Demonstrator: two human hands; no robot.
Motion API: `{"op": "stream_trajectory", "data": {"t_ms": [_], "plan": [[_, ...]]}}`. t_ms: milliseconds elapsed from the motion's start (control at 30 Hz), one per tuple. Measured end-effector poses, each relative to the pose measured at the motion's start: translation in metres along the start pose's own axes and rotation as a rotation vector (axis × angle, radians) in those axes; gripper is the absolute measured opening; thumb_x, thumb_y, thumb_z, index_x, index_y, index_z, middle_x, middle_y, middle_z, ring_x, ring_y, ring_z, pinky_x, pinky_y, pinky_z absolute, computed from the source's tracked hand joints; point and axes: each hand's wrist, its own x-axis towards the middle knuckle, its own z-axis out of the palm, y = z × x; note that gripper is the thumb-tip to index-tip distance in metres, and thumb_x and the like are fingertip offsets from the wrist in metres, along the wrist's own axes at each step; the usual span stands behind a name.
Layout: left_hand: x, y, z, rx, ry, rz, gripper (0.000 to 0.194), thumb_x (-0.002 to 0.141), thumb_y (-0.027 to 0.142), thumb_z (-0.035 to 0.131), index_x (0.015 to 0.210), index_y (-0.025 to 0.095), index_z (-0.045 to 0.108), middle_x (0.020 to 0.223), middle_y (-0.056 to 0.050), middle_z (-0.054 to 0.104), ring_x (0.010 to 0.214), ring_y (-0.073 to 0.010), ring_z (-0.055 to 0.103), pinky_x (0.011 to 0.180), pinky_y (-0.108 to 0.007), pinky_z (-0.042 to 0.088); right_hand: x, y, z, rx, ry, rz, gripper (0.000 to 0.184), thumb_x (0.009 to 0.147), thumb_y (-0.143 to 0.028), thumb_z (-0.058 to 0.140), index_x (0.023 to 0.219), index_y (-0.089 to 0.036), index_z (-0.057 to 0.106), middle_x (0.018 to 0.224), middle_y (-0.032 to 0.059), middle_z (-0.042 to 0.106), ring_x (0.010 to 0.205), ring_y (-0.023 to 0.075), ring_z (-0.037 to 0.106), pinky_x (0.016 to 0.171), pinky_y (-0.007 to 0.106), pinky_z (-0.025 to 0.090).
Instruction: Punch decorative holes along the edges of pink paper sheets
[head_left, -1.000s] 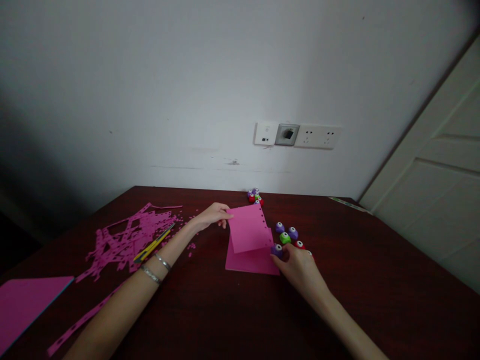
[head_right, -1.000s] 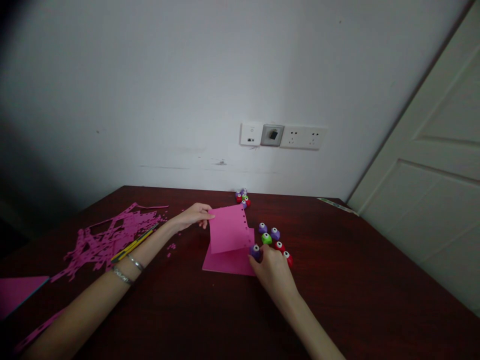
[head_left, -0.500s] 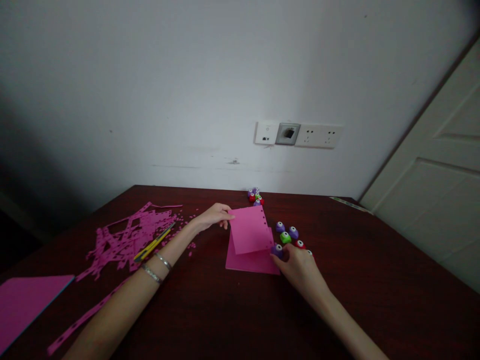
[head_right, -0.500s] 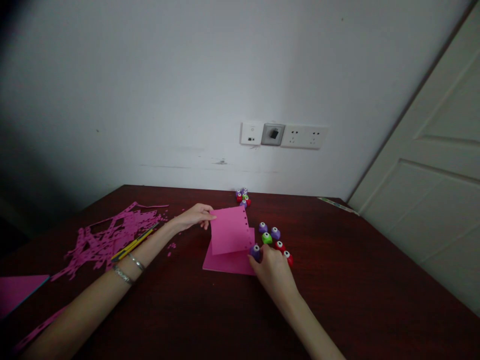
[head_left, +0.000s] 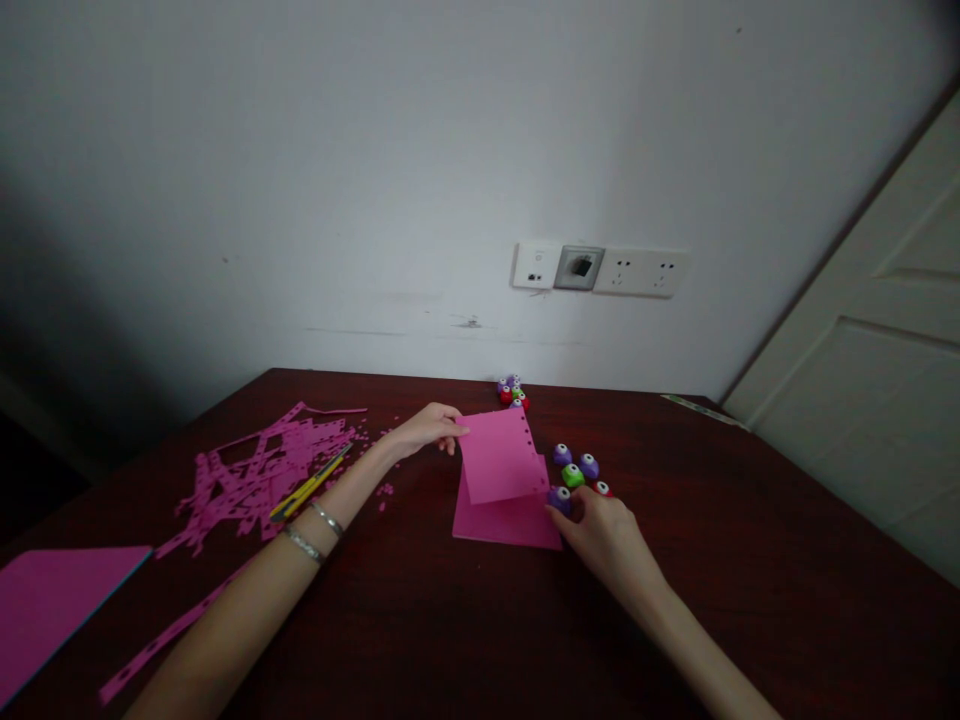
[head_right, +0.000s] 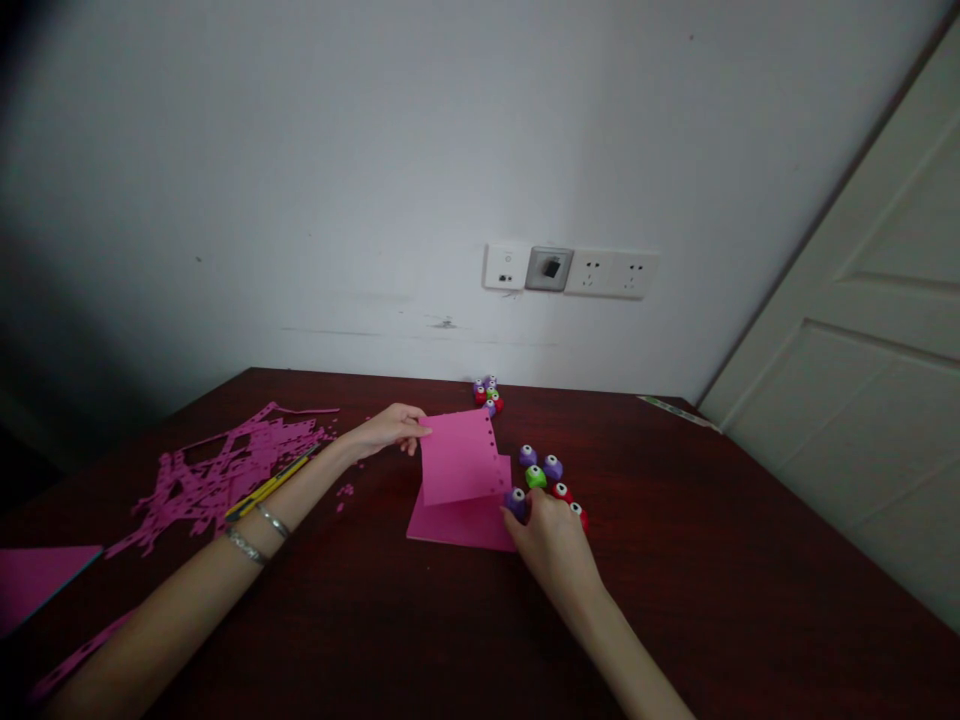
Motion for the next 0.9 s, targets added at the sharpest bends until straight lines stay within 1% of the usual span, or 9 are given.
{"op": "stream_trajectory", "data": {"t_ms": [467, 733, 900], "plan": [[0.0016, -0.003, -0.0002, 0.012, 0.01, -0.001, 0.023, 0.071, 0.035, 0.064, 0.073, 0.013, 0.055, 0.05, 0.0, 0.058, 0.044, -0.0087, 0.054, 0.044, -0.02, 0.032, -0.0006, -0.0016, -0.0037, 0.007, -0.023, 0.009, 0.025, 0.077, -0.041, 0.051, 0.066, -0.019, 0.056, 0.065, 0.0067, 0.065, 0.061, 0.0213, 0.061, 0.052, 0.026, 0.033], [0.0026, -0.0051, 0.0041, -0.004, -0.012, 0.014, 0.024, 0.071, 0.036, 0.064, 0.074, 0.013, 0.056, 0.051, 0.0, 0.058, 0.046, -0.0093, 0.055, 0.044, -0.02, 0.032, -0.002, -0.0027, -0.0018, 0.0, -0.023, -0.025, 0.024, 0.078, -0.039, 0.053, 0.067, -0.018, 0.055, 0.065, 0.0069, 0.065, 0.063, 0.0212, 0.062, 0.054, 0.026, 0.034], [0.0023, -0.0061, 0.0085, -0.014, -0.035, 0.013, 0.022, 0.071, 0.034, 0.064, 0.074, 0.013, 0.055, 0.052, 0.0, 0.058, 0.046, -0.0092, 0.055, 0.044, -0.019, 0.033, -0.0051, -0.0054, -0.0005, -0.033, -0.008, -0.063, 0.023, 0.08, -0.038, 0.052, 0.067, -0.018, 0.053, 0.068, 0.0064, 0.065, 0.063, 0.0203, 0.061, 0.054, 0.026, 0.034]]}}
